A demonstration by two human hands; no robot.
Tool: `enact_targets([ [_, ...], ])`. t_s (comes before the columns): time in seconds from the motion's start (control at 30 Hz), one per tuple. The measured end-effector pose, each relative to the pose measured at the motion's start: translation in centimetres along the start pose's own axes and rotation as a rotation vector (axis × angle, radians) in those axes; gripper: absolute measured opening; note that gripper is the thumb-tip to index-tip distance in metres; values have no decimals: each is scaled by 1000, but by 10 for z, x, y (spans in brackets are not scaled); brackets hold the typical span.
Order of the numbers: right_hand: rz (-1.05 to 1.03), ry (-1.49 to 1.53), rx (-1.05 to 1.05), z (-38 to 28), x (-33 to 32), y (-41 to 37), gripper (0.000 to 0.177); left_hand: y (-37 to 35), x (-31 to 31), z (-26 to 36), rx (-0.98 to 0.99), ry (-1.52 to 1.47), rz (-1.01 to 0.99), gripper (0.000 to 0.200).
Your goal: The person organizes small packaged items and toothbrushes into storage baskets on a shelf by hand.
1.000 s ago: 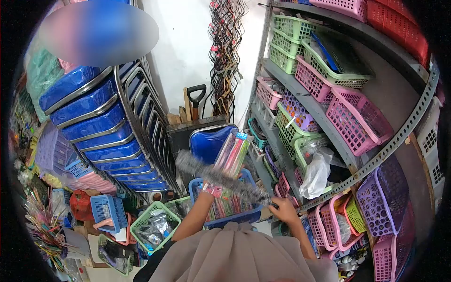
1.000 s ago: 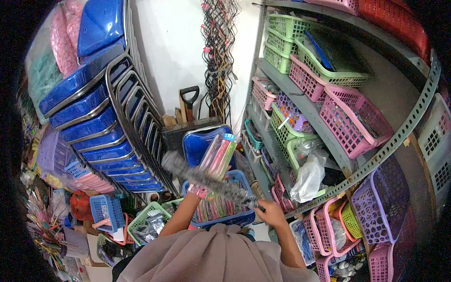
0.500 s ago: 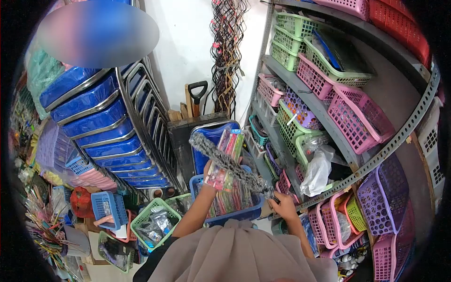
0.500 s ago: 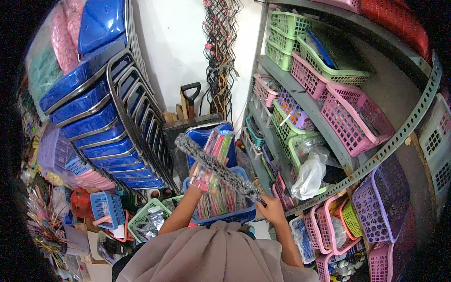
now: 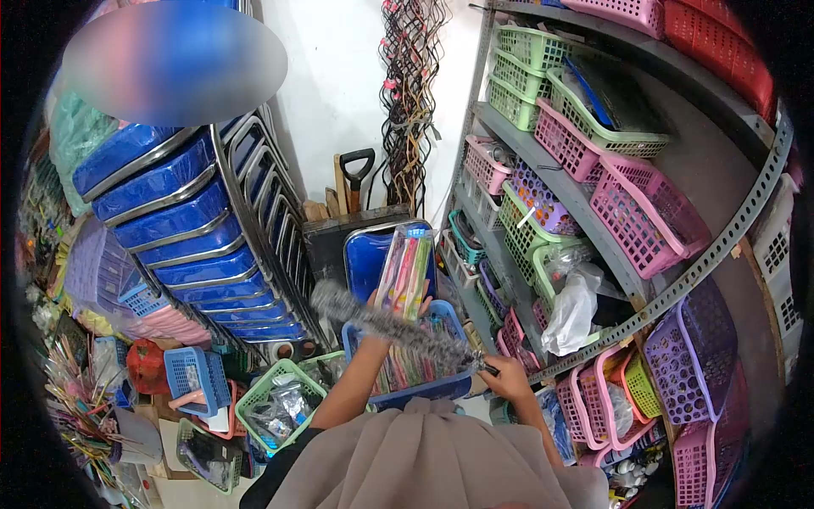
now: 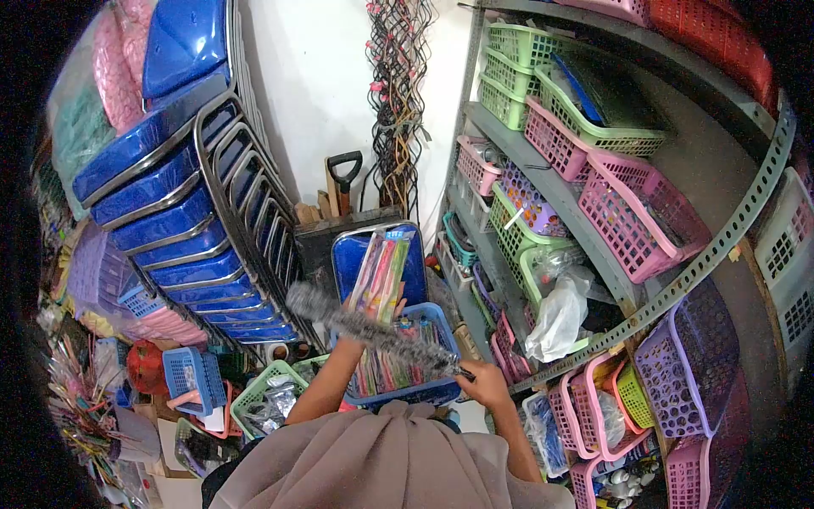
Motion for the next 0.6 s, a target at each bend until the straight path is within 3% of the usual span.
enact_targets([
  [0.07, 47, 87, 256, 13, -3, -3, 23, -1, 0, 4, 29, 177, -12, 56],
  [0.2, 36, 26, 139, 5, -4, -3, 22, 10, -13, 5, -4, 85, 51, 54],
  [0.27, 155, 18, -53, -1, -9, -5, 24, 18, -20, 6, -25, 26, 89, 52],
  [0.3, 158, 17, -53, -3, -11, -4, 24, 21, -22, 5, -35, -3, 109, 51],
  [0.37, 164, 84, 213, 10, -16, -5, 23, 22, -25, 3, -45, -36, 128, 51],
  [0.47, -6, 73, 215, 17, -9, -10, 29, 19, -25, 10, 87, 135, 99, 52],
  [0.57, -22, 82, 44, 2, -19, -7, 28, 7, -19, -14, -410, -332, -66, 53],
  [0.6, -19, 80, 45, 5, -21, -7, 28, 3, -10, -15, -230, -254, 13, 50],
])
Point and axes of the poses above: each hand's wrist, its own y-axis towards the middle knuckle, its own x-axis out of the palm, z = x × y, the point moved 7 cm from there along y, towards the middle knuckle, and after that the axes turned 1 degree about -y, right-handed, at the moved point
